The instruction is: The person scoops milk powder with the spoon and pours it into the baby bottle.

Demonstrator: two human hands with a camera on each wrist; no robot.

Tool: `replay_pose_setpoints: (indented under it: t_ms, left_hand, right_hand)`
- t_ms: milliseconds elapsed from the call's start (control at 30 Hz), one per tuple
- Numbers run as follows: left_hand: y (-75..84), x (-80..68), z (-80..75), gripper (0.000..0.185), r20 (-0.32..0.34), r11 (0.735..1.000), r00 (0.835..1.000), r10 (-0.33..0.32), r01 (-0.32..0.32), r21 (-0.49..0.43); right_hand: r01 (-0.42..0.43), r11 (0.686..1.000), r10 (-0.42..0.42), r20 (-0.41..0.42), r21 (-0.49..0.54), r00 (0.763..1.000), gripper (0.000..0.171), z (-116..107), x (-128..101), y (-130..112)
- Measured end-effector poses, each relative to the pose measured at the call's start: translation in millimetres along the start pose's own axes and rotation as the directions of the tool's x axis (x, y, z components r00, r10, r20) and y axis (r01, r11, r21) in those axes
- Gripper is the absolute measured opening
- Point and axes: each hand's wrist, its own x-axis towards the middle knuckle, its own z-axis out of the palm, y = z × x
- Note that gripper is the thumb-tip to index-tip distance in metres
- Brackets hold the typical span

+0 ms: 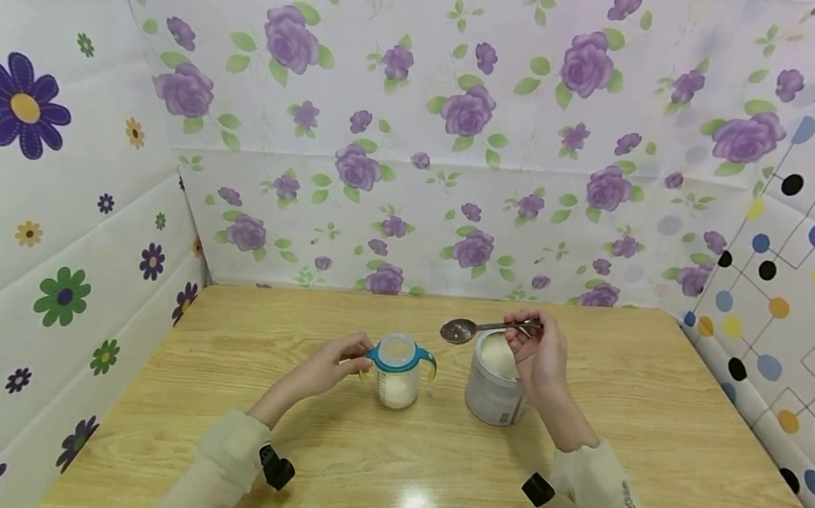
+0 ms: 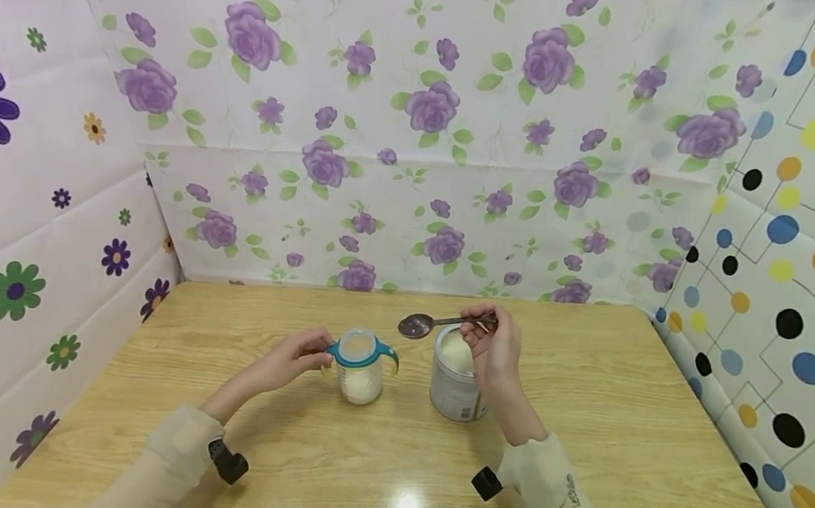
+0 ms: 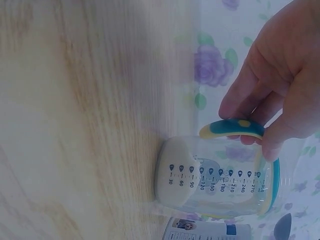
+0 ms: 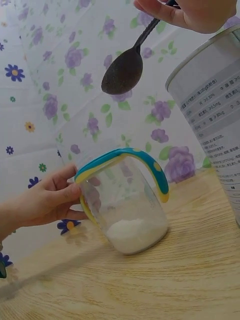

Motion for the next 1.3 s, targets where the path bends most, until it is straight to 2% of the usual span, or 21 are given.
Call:
replay_pose_setpoints:
  t_ms: [467, 967, 1300]
  left_hand:
    - [-0.4, -1.8, 2.3, 0.008, 0.000, 0.999, 1.000, -0.011, 0.011, -0.034]
    - [-2.3, 0.3, 1.6, 0.010, 0.003, 0.999, 1.000, -0.012, 0.012, -0.034]
    - [-2.3, -0.1, 1.5, 0.009, -0.004, 0.999, 1.000, -0.014, 0.014, -0.040]
  right_hand:
    - [0.012, 1.000, -0.011, -0.028, 0.011, 1.000, 0.044, -8, -1, -9]
    - [0.037, 0.993, -0.030, -0.066, 0.111, 0.997, 0.042, -19, 5, -16]
    - [0.093, 0.988, -0.084, -0.076, 0.127, 0.994, 0.039, -25, 9, -19]
